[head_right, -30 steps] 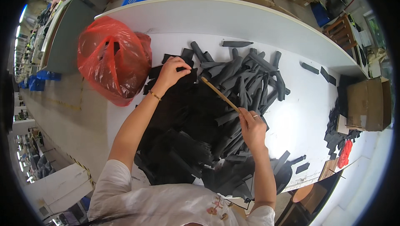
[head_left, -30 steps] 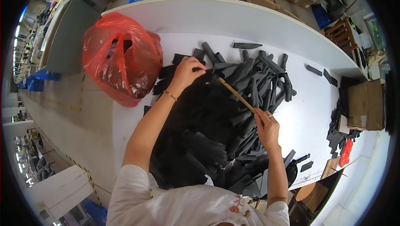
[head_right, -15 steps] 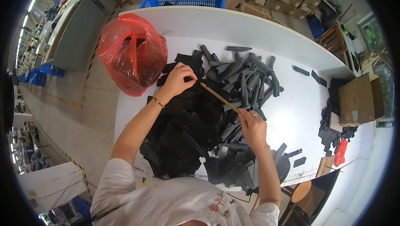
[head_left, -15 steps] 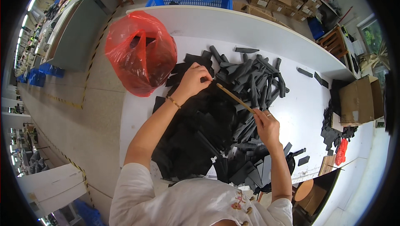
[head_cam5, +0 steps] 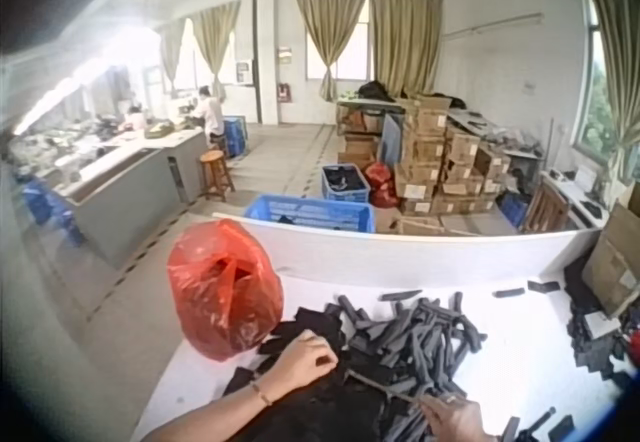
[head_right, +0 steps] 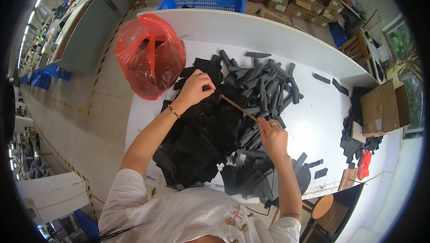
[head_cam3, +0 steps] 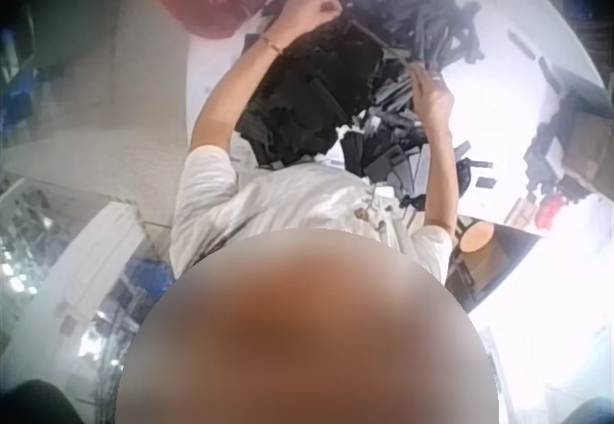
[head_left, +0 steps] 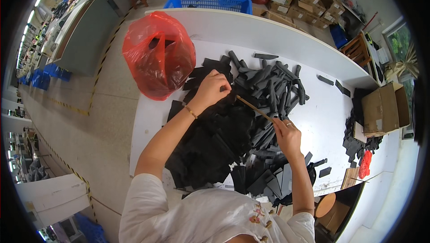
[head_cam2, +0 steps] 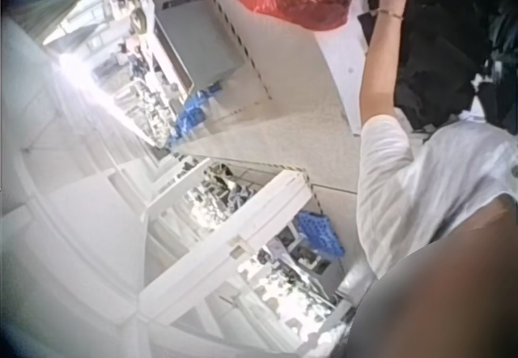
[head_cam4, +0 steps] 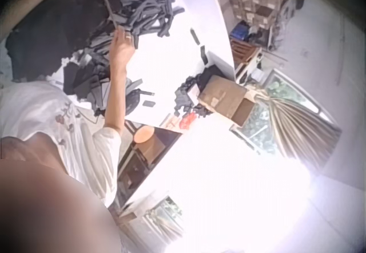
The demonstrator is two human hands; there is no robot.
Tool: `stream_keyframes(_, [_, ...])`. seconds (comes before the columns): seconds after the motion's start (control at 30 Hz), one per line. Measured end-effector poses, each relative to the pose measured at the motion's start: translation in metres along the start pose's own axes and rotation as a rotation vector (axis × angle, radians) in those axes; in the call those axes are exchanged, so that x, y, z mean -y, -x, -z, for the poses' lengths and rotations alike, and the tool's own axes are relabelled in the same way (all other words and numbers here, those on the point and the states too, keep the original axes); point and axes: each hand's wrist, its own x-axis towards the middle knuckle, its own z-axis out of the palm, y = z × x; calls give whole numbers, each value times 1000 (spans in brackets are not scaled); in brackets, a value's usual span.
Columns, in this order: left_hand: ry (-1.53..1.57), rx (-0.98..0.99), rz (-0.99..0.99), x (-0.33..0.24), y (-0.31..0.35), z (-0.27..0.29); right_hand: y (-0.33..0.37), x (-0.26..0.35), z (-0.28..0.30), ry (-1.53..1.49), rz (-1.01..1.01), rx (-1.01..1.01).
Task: Measuring the length of black foam strips using a wooden ruler at a workbench in a factory setting.
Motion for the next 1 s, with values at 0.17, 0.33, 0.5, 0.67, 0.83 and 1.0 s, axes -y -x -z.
stream_keyframes(0.17, [-40, 31, -86, -18, 3, -7, 2, 0, -12, -12, 18, -23])
stream_keyframes(0.33, [48, 89, -240, -64, 20, -29, 0, 23, -53, -248, -112, -49])
stream_keyframes(0.5, [744, -689, 297, -87, 45, -23, 23, 37, -88, -901, -444, 152])
stream_keyframes(0.67, [1840, -517, 809, -94, 83, -72, 22, 94, -99, -593, -305, -96])
stream_keyframes(0.83, [1767, -606, 899, -100, 75, -65, 39, 114, -105, -517, -391, -149])
stream_keyframes(1.0, [1726, -645, 943, -98, 65, -52, 66, 115, -103, -526, -448, -76])
